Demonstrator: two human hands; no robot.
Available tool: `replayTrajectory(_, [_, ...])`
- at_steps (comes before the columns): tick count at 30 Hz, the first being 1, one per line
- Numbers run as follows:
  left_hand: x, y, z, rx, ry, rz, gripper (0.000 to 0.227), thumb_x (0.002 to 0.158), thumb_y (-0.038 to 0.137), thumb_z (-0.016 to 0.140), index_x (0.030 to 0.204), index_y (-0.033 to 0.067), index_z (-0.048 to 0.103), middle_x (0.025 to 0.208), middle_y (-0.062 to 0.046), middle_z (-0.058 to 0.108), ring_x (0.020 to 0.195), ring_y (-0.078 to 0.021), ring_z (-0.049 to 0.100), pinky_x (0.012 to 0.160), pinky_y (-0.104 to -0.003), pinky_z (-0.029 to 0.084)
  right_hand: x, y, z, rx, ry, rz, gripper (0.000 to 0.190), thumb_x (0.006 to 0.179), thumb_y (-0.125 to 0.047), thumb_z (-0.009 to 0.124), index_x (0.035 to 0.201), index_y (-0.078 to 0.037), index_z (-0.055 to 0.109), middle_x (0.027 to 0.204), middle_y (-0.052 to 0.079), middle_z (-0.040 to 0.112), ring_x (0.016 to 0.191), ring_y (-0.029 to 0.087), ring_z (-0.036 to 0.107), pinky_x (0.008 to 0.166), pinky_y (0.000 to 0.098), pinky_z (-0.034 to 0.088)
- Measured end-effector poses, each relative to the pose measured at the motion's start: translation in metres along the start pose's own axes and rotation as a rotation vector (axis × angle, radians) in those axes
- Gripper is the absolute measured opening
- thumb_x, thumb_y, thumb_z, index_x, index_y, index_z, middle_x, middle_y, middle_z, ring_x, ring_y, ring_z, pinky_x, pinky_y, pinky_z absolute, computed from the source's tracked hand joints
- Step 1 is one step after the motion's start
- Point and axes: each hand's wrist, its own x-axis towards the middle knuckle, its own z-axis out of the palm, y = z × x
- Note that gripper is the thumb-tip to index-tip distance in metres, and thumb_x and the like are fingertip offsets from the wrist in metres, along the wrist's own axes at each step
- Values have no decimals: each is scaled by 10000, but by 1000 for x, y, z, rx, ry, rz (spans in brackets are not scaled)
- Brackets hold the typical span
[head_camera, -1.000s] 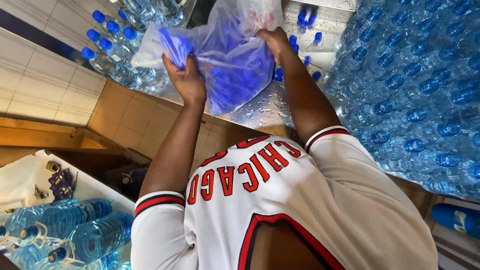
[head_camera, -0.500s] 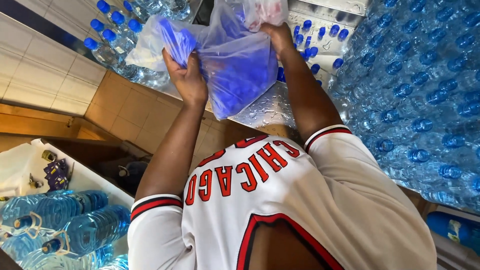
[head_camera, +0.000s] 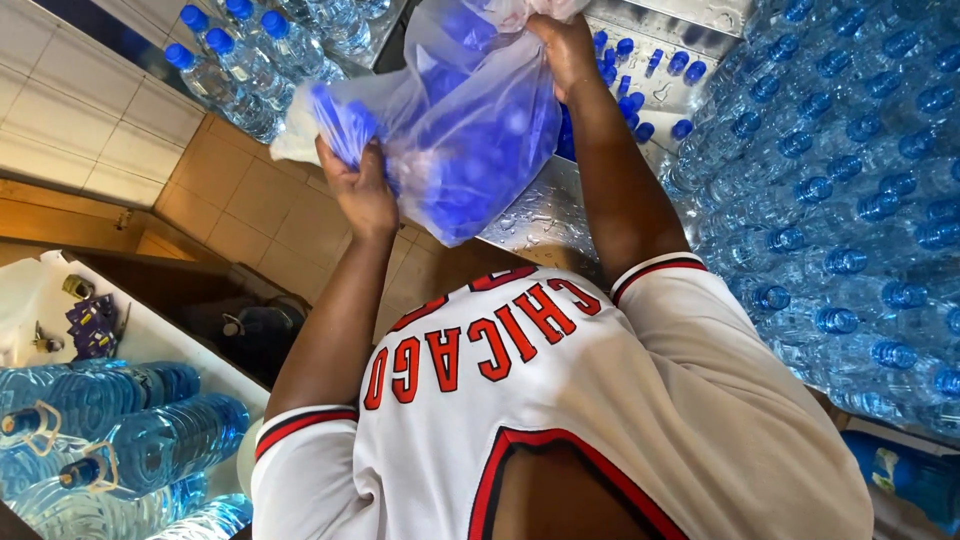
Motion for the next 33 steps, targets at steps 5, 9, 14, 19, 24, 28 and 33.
replayTrajectory(5, [-39, -29, -53, 258, 61, -360, 365, 1069, 231, 670, 1416, 141, 601, 1135, -43, 756, 986, -203, 761, 870, -372, 663, -14, -3, 37, -41, -141, -250, 468, 879, -199, 901, 1292, -40, 746, 1346, 187, 800, 1327, 374, 746, 1162, 486, 561])
replayTrajectory(9, [-50, -37, -63, 140, -2, -421, 465, 1066, 291, 693, 1492, 124, 607, 1282, -86, 766, 1165, -257, 759, 1033, -416, 655, -61, -15, 89, -57, -219, -219, 64, 941, -208, 807, 980, -183, 851, 819, -46, 723, 685, 99, 547, 634, 361, 416])
replayTrajectory(14, [-33, -17, -56, 611, -333, -770, 649, 966, 598, 556, 1422, 152, 673, 1436, -113, 740, 1275, -305, 702, 1027, -453, 571, -94, -15, 136, -268, -485, -416, 502, 978, -187, 907, 1420, -74, 696, 1435, 113, 775, 1357, 220, 716, 1172, 366, 541])
replayTrajectory(19, [-17, -56, -85, 1095, -395, -648, 868, 1006, 537, 675, 1550, -35, 316, 1637, -238, 353, 1484, -390, 345, 1161, -468, 395, -113, -39, 154, -337, -689, -569, 479, 1074, -121, 859, 1492, -90, 627, 1501, 144, 710, 1418, 292, 665, 1193, 414, 521])
replayTrajectory(24, [-6, 34, -93, 571, -394, -191, 1416, 1015, 333, 991, 1763, 110, -191, 1881, -154, -212, 1776, -368, -97, 1443, -572, 162, -165, -74, 195, -257, -962, -588, 330, 1087, -107, 824, 1377, -63, 673, 1379, 91, 745, 1284, 192, 677, 1138, 396, 537])
replayTrajectory(28, [5, 86, -95, 632, -334, -314, 711, 703, 652, 944, 1181, 144, 806, 1130, 4, 841, 1098, -189, 795, 949, -398, 609, -214, -74, 246, -542, -1258, -790, 734, 945, -224, 1009, 1498, -33, 566, 1476, 191, 656, 1338, 333, 631, 1115, 442, 510])
replayTrajectory(33, [-7, 36, -162, 758, -220, -453, 671, 738, 620, 916, 1202, 150, 798, 1155, -1, 836, 1119, -198, 788, 956, -402, 600, -209, -74, 285, -702, -1585, -755, 733, 906, -347, 1018, 1455, -49, 634, 1373, 172, 722, 1187, 329, 698, 941, 435, 526])
